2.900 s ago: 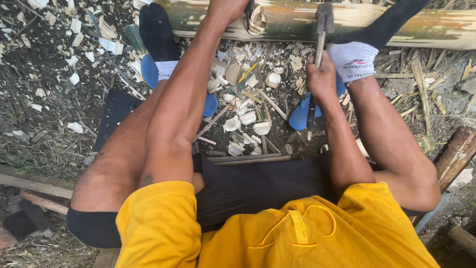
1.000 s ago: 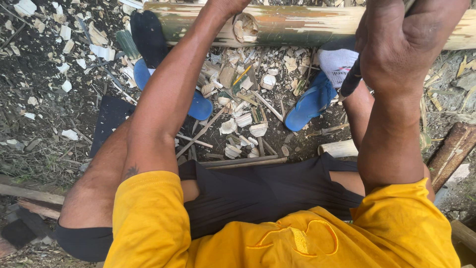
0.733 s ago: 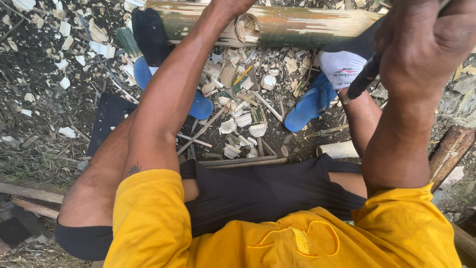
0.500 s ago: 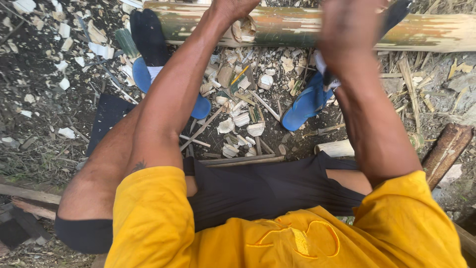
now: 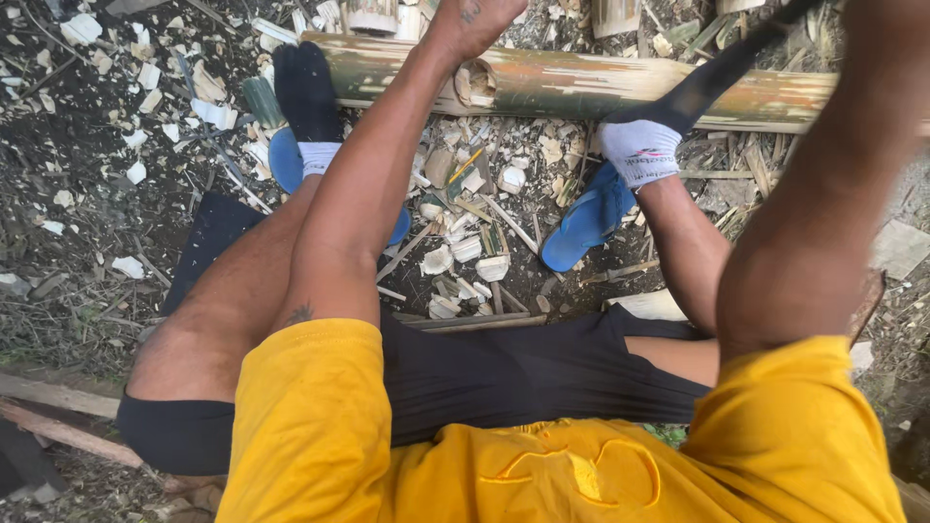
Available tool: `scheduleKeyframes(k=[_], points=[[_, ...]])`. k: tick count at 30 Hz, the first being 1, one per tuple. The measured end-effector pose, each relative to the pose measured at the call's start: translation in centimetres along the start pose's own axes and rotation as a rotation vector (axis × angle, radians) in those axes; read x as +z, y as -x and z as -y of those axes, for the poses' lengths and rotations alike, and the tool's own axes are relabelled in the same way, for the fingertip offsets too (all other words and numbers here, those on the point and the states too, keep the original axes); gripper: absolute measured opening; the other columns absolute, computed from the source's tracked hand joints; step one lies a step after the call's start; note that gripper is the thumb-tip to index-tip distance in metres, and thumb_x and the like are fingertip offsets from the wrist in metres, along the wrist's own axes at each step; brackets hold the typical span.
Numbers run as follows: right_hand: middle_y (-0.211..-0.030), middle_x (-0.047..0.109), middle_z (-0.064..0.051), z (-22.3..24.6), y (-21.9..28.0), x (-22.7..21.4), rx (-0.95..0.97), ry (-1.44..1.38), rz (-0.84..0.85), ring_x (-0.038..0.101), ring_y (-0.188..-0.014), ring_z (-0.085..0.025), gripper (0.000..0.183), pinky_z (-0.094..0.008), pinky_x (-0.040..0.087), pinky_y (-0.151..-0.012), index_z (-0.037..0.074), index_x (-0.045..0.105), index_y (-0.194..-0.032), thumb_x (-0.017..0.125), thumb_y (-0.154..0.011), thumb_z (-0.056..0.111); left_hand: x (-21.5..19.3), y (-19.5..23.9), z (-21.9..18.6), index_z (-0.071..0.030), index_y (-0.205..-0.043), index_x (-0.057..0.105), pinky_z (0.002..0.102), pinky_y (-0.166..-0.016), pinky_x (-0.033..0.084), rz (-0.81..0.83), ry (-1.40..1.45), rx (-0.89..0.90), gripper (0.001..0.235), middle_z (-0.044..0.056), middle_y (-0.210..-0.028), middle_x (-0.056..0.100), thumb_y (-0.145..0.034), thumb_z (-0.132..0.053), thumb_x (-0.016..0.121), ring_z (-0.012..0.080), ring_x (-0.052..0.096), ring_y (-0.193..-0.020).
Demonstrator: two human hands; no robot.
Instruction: The person sits on the ground and uses a hammer and a round wooden mallet to repeatedly strike and shape a hole in a bamboo log. They adjust the log and the mallet position frequently while continuing to hammer the same area.
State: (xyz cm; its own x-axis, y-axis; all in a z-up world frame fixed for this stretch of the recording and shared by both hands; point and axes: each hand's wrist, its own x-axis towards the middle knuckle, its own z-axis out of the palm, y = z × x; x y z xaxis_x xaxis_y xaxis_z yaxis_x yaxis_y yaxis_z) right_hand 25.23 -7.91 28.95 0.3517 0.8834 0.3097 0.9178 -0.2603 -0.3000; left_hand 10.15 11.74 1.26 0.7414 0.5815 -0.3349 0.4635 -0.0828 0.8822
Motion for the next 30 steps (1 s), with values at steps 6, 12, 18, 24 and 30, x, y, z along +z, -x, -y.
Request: scheduleKeyframes(k=[6,12,18,24,30], points=[[-0.085,0.067,-0.031,2.0,0.8,9.5,0.144,0.0,0.483,0.067,-0.079,-0.049,0.042,-0.056,0.054,-0.071,-0.01,0.055,-0.125,0.068,-0.089,0.007,-0.2,1.0,-1.9,-0.003,-0.135,0.052,0.047,-0.085,0.061,-0.049,0.386,0.226,0.067,0.018,-0.124,0.064,-0.09,-0.045,0.076,0.0275,0.065,-0.111],[-0.088,0.067,-0.034,-1.4,1.3,3.2,0.002,0.017,0.293,0.066,-0.083,-0.052,0.043,-0.059,0.052,-0.074,-0.009,0.054,-0.125,0.069,-0.088,0.007,0.6,1.6,-1.3,-0.001,-0.128,0.058,0.042,-0.099,0.058,-0.137,0.259,0.368,0.053,0.015,-0.117,0.073,-0.09,-0.033,0.077,0.0274,0.074,-0.108],[-0.091,0.066,-0.036,-0.7,1.2,2.9,0.0,0.035,0.047,0.065,-0.086,-0.053,0.04,-0.059,0.05,-0.079,-0.011,0.052,-0.124,0.065,-0.089,0.004,-0.3,1.5,-1.6,0.0,-0.113,0.066,0.043,-0.089,0.061,-0.109,0.144,0.195,0.05,0.012,-0.103,0.075,-0.086,-0.041,0.075,0.0244,0.075,-0.096],[-0.094,0.065,-0.038,4.2,2.3,9.3,0.121,0.08,0.512,0.063,-0.089,-0.054,0.037,-0.06,0.049,-0.083,-0.012,0.05,-0.122,0.061,-0.089,0.001,-0.1,1.7,-1.2,-0.002,-0.12,0.065,0.046,-0.088,0.059,-0.035,0.195,0.238,0.057,0.014,-0.111,0.073,-0.082,-0.043,0.074,0.0267,0.073,-0.102],[-0.078,0.065,-0.031,1.4,0.9,0.7,-0.104,0.042,0.149,0.065,-0.069,-0.05,0.01,-0.055,0.052,-0.061,-0.007,0.062,-0.09,0.066,-0.088,0.002,1.0,1.8,-0.6,-0.002,-0.132,0.056,0.043,-0.095,0.059,-0.168,0.153,0.233,0.066,0.018,-0.122,0.065,-0.083,-0.038,0.079,0.0278,0.069,-0.11]])
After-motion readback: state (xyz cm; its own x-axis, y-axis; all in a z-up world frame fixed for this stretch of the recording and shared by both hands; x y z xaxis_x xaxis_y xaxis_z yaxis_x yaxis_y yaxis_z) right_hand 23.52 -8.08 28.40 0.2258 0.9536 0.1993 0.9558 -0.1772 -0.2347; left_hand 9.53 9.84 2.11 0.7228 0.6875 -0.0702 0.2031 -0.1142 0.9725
